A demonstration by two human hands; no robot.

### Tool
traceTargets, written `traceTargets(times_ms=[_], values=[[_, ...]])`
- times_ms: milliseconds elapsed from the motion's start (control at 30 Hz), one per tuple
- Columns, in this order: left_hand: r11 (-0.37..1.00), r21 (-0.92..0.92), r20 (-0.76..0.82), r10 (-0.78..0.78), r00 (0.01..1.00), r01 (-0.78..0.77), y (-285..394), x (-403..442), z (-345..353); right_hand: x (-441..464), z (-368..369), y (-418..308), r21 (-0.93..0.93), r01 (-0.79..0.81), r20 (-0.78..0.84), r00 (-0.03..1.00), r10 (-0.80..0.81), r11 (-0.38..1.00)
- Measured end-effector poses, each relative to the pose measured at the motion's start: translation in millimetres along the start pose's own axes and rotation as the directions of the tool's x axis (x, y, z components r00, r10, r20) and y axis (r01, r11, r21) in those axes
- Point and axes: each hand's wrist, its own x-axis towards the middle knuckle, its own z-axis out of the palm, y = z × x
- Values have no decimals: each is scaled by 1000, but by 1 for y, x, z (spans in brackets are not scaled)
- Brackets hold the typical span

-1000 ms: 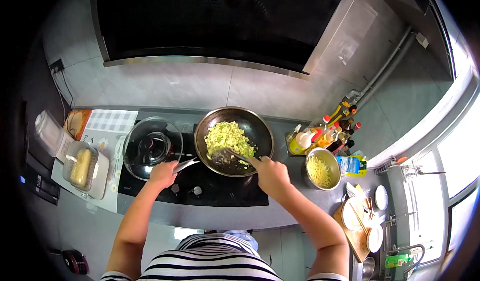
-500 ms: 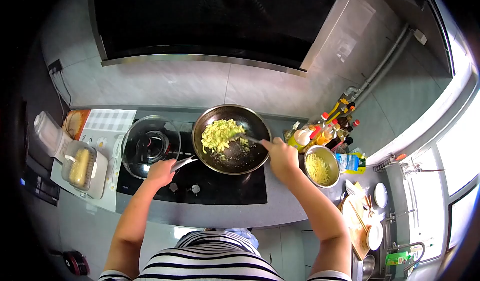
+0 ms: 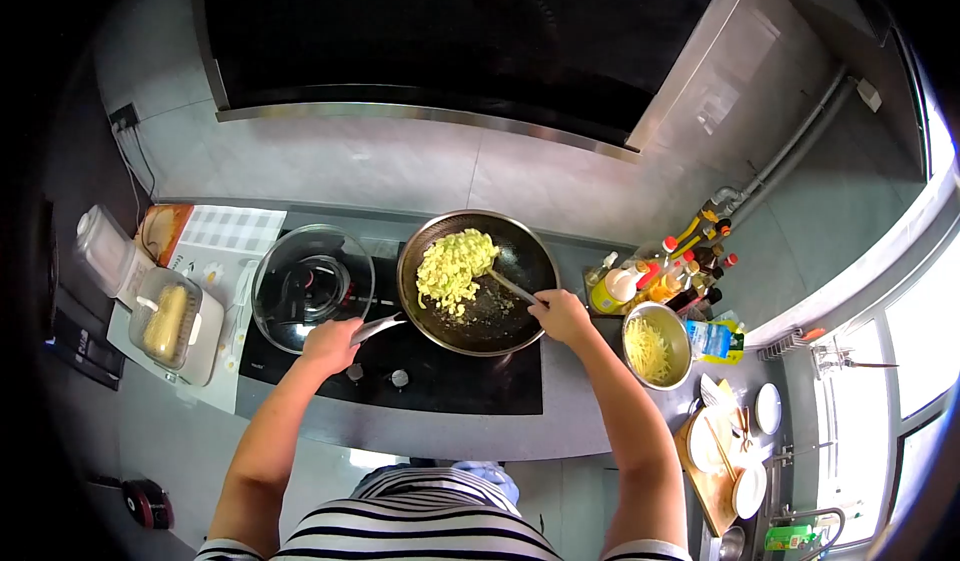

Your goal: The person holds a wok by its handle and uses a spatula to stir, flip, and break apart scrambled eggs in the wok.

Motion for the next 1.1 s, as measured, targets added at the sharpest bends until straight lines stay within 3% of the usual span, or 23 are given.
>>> traceTargets(times_ms=[33,133,167,267,367,467,567,667,767,833,867,967,1067,1100], values=[[1000,-5,-3,6,1000,-6,-1,0,1,-3,4,5,-89,118,-121,984,-128,989],[999,-11,-24,30,999,-30,-3,2,4,-24,-26,-4,-238,223,-186,945,-270,945],[999,-2,-40,36,999,-36,-4,2,5,-26,-38,0,-320,215,-141,952,-271,923],[999,12,-52,33,998,-32,-4,2,4,-39,-78,0,-478,91,-113,980,-164,873],[1000,3,-26,21,999,-21,-3,2,3,-44,-110,4,-453,69,200,980,26,889],[1000,4,-36,29,999,-29,-4,2,3,-27,-91,17,-231,120,480,877,6,966],[999,-14,-49,37,998,-38,-4,2,5,-6,-26,8,3,110,384,918,-103,994],[1000,-20,-33,20,999,-21,-3,1,3,0,15,-4,378,-218,353,932,78,900],[1000,-23,-27,13,1000,-14,-2,-2,0,-10,0,3,437,-341,329,922,205,832],[999,-24,-33,24,999,-25,1,-1,1,-22,-27,14,120,-97,185,980,74,988],[999,-19,-40,29,999,-30,-2,0,3,-27,-40,14,-63,23,133,991,-15,998],[999,-4,-44,35,998,-35,-5,1,5,-51,-80,-13,-478,-29,179,975,130,878],[999,-21,-23,37,999,-38,-4,2,3,-29,-66,-7,-540,30,269,953,139,841],[999,-30,-12,37,999,-38,-4,1,2,-24,-48,-5,-493,0,170,981,96,870]])
